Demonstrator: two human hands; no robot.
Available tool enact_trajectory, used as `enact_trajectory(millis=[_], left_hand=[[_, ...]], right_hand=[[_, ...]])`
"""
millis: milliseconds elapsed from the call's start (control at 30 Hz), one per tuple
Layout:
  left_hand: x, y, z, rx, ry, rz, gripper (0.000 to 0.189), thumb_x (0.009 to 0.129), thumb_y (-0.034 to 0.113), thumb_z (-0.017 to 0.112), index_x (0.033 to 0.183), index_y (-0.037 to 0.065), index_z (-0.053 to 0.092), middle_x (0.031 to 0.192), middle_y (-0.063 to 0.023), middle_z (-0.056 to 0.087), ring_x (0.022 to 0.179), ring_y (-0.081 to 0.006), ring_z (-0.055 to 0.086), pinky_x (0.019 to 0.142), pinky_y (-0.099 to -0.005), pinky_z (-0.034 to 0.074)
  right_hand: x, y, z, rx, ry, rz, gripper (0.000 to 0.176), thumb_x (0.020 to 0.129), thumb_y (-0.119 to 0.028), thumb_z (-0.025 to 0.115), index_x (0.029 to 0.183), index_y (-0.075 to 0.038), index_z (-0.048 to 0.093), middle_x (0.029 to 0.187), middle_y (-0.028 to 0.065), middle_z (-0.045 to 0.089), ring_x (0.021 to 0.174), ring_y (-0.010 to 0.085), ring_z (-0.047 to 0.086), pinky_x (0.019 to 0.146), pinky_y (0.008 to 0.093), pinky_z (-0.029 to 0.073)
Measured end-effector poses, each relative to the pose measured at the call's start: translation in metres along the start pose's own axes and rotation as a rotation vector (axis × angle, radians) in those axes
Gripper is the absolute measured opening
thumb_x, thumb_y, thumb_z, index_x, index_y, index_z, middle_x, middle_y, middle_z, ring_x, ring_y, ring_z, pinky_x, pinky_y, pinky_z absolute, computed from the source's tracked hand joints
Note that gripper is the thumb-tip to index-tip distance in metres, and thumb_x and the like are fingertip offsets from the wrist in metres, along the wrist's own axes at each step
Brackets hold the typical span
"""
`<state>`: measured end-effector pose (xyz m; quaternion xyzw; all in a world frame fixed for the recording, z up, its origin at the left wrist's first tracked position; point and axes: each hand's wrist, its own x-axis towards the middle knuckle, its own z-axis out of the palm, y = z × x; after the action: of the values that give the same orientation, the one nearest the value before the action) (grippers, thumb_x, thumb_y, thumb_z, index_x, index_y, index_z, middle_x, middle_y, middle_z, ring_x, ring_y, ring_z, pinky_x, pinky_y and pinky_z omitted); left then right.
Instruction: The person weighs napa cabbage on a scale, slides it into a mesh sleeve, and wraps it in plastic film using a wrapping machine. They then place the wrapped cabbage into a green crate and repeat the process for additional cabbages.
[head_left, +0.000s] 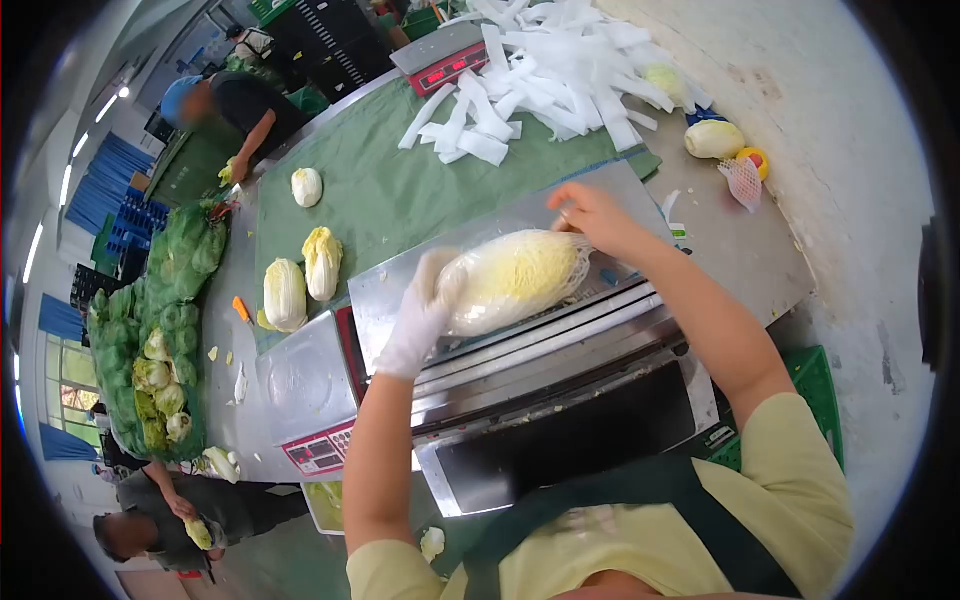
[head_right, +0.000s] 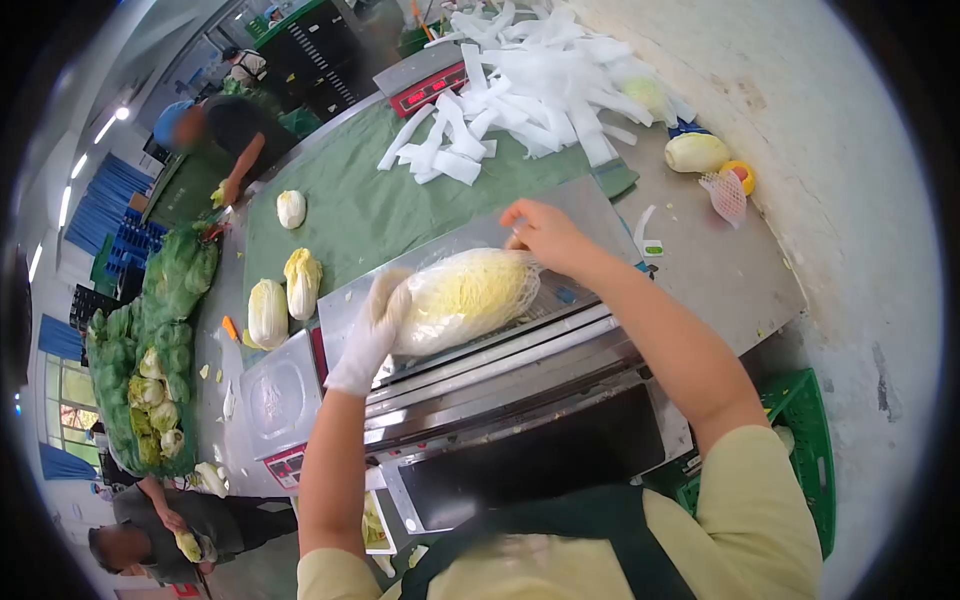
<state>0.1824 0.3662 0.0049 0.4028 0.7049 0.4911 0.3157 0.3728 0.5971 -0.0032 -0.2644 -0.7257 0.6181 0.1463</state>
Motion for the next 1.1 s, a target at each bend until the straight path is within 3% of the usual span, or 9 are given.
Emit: enact_trajectory(millis=[133,233,333,400,700,833,967,1000,1100], left_hand=[[-0.027,0.018,-0.008,0.412,-0.171,0.111,0.088,0.063,0.042,0.085,0.131,0.001,0.046,0.125,-0.0196,0.054,0.117,-0.0328,0.050,0.101,-0.0372,0.038],[-0.027,0.042,-0.011,0.869,-0.180,0.252,0.099,0.054,0.041,0.090,0.131,0.000,0.044,0.122,-0.0149,0.055,0.121,-0.0223,0.048,0.100,-0.0365,0.040],[-0.030,0.019,-0.004,0.327,-0.140,0.175,0.106,0.049,0.023,0.094,0.137,0.006,0.036,0.126,-0.0144,0.050,0.118,-0.0246,0.050,0.101,-0.0391,0.043],[-0.041,0.014,0.006,-0.113,-0.050,-0.009,0.105,0.048,0.007,0.092,0.136,0.008,0.034,0.122,-0.0130,0.050,0.115,-0.0224,0.051,0.098,-0.0361,0.046],[-0.088,0.041,0.031,-0.129,0.147,0.227,0.082,0.057,-0.002,0.087,0.127,0.002,0.044,0.119,-0.0115,0.054,0.110,-0.0215,0.056,0.094,-0.0337,0.049],[-0.159,0.058,0.033,0.000,-0.068,0.037,0.081,0.056,0.004,0.090,0.124,-0.002,0.047,0.115,-0.0106,0.058,0.110,-0.0210,0.056,0.093,-0.0326,0.048],[-0.208,0.048,0.054,-0.412,-0.238,-0.518,0.077,0.060,0.019,0.091,0.120,-0.003,0.049,0.112,-0.0112,0.059,0.104,-0.0193,0.058,0.092,-0.0322,0.049],[-0.211,0.036,0.048,-0.307,-0.382,-0.624,0.060,0.075,0.025,0.081,0.119,-0.004,0.051,0.110,-0.0120,0.061,0.100,-0.0172,0.059,0.087,-0.0308,0.050],[-0.208,-0.009,0.057,-0.379,-0.332,-1.000,0.053,0.088,0.037,0.067,0.119,-0.004,0.052,0.107,-0.0128,0.062,0.096,-0.0149,0.060,0.080,-0.0306,0.052]], right_hand=[[-0.041,0.009,0.000,0.057,-0.072,-0.047,0.034,0.089,-0.020,0.059,0.117,-0.003,0.050,0.099,0.0078,0.064,0.092,0.0139,0.057,0.083,0.0293,0.046],[-0.070,-0.021,0.002,-0.294,-0.109,-0.060,0.048,0.081,-0.026,0.070,0.117,-0.002,0.050,0.101,0.0098,0.063,0.095,0.0205,0.058,0.086,0.0330,0.045],[-0.069,-0.012,0.005,-0.575,-0.049,-0.435,0.060,0.072,-0.028,0.078,0.117,-0.001,0.050,0.103,0.0133,0.063,0.098,0.0285,0.059,0.086,0.0367,0.045],[-0.060,-0.011,0.005,-0.594,-0.066,-0.403,0.058,0.071,-0.030,0.078,0.114,0.000,0.052,0.101,0.0178,0.063,0.096,0.0353,0.058,0.085,0.0403,0.046],[-0.123,-0.045,0.011,-0.499,0.106,-0.364,0.054,0.071,-0.022,0.077,0.115,-0.001,0.054,0.108,0.0163,0.063,0.101,0.0331,0.060,0.088,0.0360,0.045],[-0.219,-0.044,0.016,-0.504,0.029,-0.239,0.055,0.070,-0.029,0.079,0.115,-0.005,0.058,0.109,0.0135,0.064,0.102,0.0305,0.061,0.087,0.0358,0.047],[-0.275,-0.016,0.015,-0.484,-0.265,0.118,0.050,0.075,-0.039,0.076,0.111,-0.007,0.061,0.095,0.0103,0.067,0.086,0.0265,0.064,0.076,0.0356,0.049],[-0.281,-0.004,0.009,-0.259,-0.282,0.168,0.047,0.075,-0.035,0.076,0.110,-0.007,0.062,0.096,0.0086,0.068,0.087,0.0221,0.064,0.076,0.0336,0.048],[-0.289,0.035,0.013,0.002,-0.237,0.348,0.039,0.075,-0.025,0.077,0.104,-0.004,0.064,0.092,0.0036,0.068,0.084,0.0109,0.062,0.076,0.0279,0.048]])
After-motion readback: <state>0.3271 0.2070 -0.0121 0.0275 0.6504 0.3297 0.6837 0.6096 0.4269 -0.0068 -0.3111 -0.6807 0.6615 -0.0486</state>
